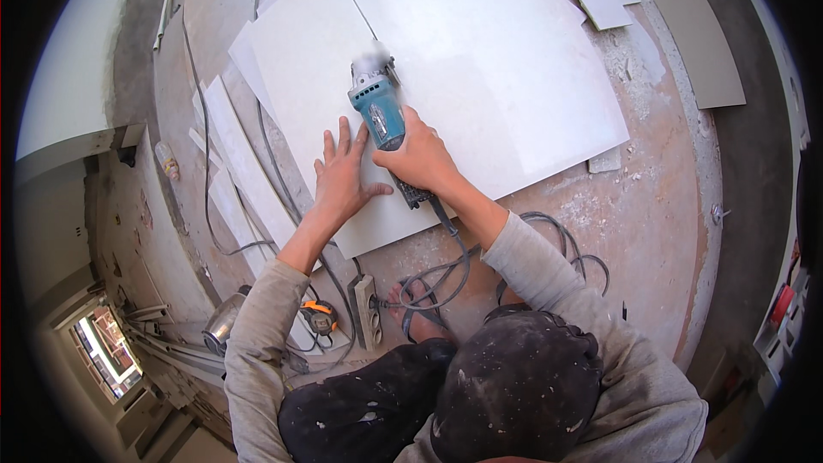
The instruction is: The person cuts a tile using an angle grinder, holding the tile steady with one hand while guiding the blade along the surface.
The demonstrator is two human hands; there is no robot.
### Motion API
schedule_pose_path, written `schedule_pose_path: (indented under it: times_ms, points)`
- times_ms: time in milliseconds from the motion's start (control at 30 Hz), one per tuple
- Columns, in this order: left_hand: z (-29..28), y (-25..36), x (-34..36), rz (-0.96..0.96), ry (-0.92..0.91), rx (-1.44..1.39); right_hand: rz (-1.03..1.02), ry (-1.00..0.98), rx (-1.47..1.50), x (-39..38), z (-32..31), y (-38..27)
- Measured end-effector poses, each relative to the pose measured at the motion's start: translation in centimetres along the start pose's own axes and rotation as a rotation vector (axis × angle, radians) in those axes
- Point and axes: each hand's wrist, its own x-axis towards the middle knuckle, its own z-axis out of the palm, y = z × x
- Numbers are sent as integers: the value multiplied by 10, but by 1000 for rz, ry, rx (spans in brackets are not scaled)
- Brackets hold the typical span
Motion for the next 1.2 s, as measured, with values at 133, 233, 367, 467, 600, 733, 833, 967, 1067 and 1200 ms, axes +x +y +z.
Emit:
schedule_pose_path:
  times_ms: [133,233,367,467,600,733,833,967,1067,1200]
  points:
    - [-1,1,1,-13,-17,6,-2,0,16,-14,0,5]
    - [-1,2,1,-10,-20,3,-1,9,18,-12,-2,4]
    - [-2,1,0,-12,-19,-4,13,-69,51,3,-6,-4]
    - [-1,5,2,-13,-29,-4,28,-81,46,11,-9,0]
    - [-1,1,0,-13,-23,0,30,-79,57,4,-7,-2]
    - [-1,2,0,-9,-19,-8,16,-60,61,-2,-8,0]
    - [-1,2,1,-9,-19,-6,27,-44,48,-4,-7,0]
    - [0,2,1,-15,-26,-8,16,-11,32,-9,-6,1]
    - [-1,2,1,-13,-25,-6,10,-18,32,-12,-7,2]
    - [-1,1,1,-13,-21,-9,20,-11,23,-16,-5,3]
